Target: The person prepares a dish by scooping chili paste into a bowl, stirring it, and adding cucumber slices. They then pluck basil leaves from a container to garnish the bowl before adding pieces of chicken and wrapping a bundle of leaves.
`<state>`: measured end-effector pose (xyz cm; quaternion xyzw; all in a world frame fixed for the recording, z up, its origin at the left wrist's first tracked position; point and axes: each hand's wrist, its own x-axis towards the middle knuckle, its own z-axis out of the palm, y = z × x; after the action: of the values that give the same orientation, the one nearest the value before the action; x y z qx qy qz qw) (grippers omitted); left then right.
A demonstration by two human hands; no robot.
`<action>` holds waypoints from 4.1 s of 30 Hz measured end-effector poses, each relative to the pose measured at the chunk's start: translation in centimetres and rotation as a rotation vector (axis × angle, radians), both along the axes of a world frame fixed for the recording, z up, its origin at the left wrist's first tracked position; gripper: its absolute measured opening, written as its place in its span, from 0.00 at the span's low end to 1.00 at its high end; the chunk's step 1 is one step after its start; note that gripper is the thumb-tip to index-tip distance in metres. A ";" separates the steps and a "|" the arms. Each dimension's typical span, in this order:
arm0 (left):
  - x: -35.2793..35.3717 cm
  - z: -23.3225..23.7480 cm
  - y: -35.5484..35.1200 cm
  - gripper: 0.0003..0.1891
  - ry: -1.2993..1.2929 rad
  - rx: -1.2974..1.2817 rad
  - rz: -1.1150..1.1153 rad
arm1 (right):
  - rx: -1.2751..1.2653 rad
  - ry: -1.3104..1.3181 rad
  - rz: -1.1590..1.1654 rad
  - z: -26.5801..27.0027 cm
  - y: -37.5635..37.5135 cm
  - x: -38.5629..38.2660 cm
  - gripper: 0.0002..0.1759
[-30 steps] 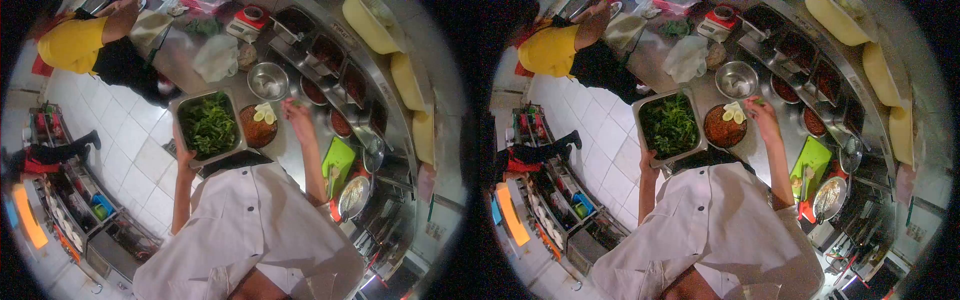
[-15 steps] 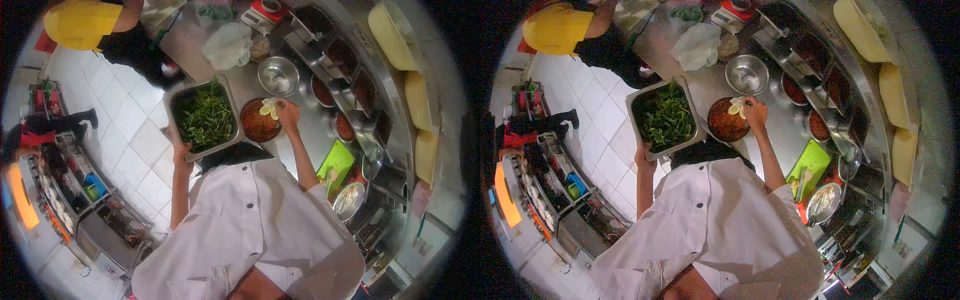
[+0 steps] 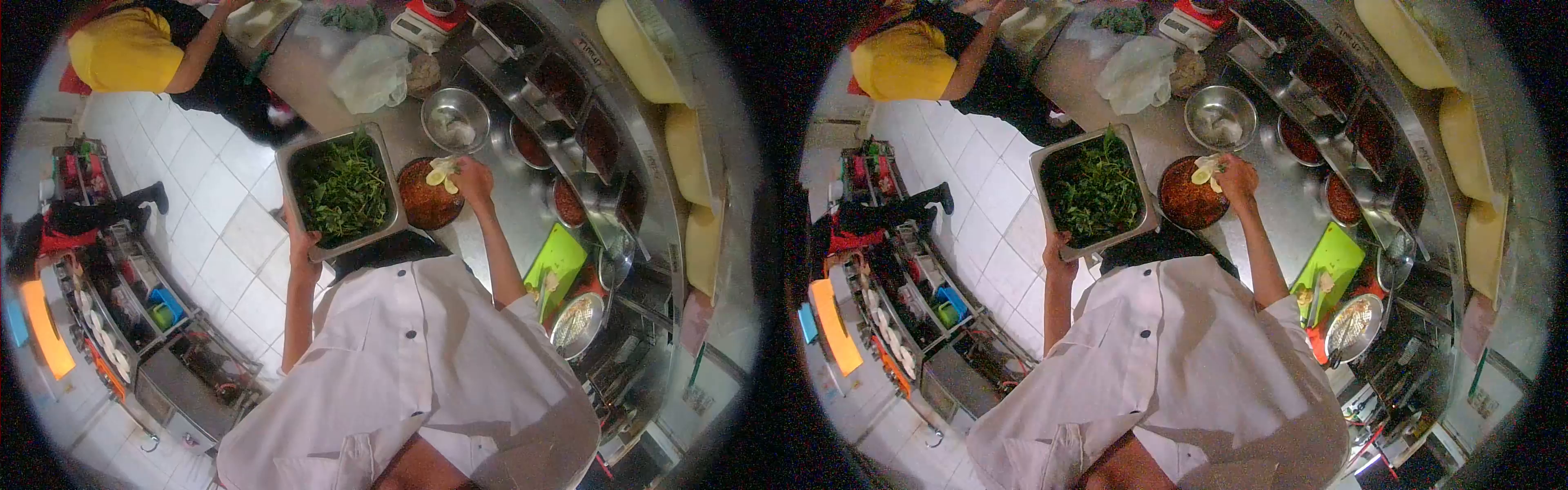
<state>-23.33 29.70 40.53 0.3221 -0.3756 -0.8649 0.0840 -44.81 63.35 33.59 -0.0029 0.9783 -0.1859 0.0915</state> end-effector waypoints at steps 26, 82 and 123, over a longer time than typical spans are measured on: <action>-2.4 3.2 2.3 0.34 0.055 -0.133 -0.110 | 0.016 0.197 -0.070 -0.6 -2.8 0.8 0.19; -3.0 5.0 2.9 0.43 0.081 -0.185 -0.165 | -0.142 0.263 -0.083 -2.1 -0.1 0.8 0.10; -4.5 6.7 3.9 0.53 0.042 -0.252 -0.282 | -0.213 0.235 0.345 -1.3 1.0 0.2 0.11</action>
<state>-27.82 33.64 47.24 0.2353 -0.5204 -0.8208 0.0094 -44.58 64.39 32.30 -0.2015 0.9421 -0.2679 0.0068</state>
